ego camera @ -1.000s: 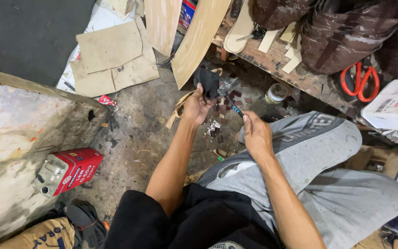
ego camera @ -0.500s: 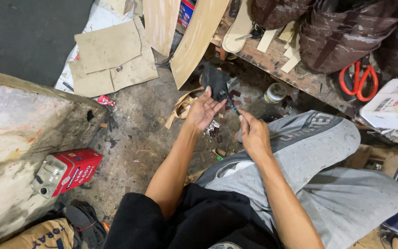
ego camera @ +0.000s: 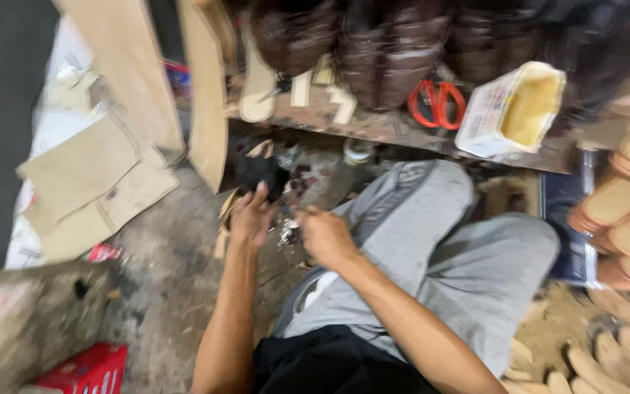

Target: The person sits on the floor of a shoe workshop and trims the ends of brown leather straps with red-handled scissors. They thread strap ends through gold ring buckles, trim excess material, and later apply glue from a container with a small brush to a strap end.

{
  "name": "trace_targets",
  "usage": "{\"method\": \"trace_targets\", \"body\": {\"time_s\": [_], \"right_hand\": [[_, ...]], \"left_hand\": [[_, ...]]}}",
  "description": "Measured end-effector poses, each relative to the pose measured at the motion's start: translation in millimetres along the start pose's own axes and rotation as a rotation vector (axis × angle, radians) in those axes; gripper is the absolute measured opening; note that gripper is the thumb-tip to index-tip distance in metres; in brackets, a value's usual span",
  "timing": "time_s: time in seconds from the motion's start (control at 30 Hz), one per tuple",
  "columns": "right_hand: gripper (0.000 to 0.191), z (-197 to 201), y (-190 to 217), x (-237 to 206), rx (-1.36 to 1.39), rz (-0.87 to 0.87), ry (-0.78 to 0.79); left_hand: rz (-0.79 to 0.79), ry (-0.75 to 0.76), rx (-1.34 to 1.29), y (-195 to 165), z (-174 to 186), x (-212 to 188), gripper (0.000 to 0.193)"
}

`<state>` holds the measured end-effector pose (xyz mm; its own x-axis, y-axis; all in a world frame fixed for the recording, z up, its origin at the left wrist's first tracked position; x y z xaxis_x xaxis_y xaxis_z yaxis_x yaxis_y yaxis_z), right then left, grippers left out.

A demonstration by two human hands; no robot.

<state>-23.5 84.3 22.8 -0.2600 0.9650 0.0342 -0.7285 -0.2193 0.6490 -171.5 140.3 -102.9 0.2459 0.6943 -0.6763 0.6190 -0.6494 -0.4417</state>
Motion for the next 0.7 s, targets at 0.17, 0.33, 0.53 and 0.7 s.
{"method": "trace_targets", "body": {"time_s": [0.17,0.33,0.53,0.7], "right_hand": [[0.028,-10.4,-21.0,-1.7,0.298,-0.025,-0.083],[0.024,-17.2,-41.8,0.6,0.403,-0.080,-0.153],[0.026,-11.1,-39.8,-0.6,0.293,-0.094,-0.102],[0.029,-8.6,-27.8,-1.2,0.314,-0.080,-0.066]], "left_hand": [[-0.231,0.128,-0.138,-6.1,-1.3,17.1,0.008],[-0.270,-0.055,-0.117,-5.9,5.1,17.6,0.003],[-0.184,0.058,-0.068,1.5,-21.5,1.1,0.006],[-0.223,-0.056,-0.062,-3.9,6.4,17.8,0.009]]}}
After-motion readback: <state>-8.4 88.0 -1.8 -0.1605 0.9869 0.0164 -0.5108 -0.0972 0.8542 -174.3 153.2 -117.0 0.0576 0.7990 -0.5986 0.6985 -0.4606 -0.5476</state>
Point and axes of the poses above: each hand's wrist, its own x-axis towards the middle knuckle, its own z-axis out of the back of the hand, y = z × x, the point moved 10 cm from there along x, towards the middle knuckle, and after that the axes turned 8 degrees about z, right-handed, at the moved point
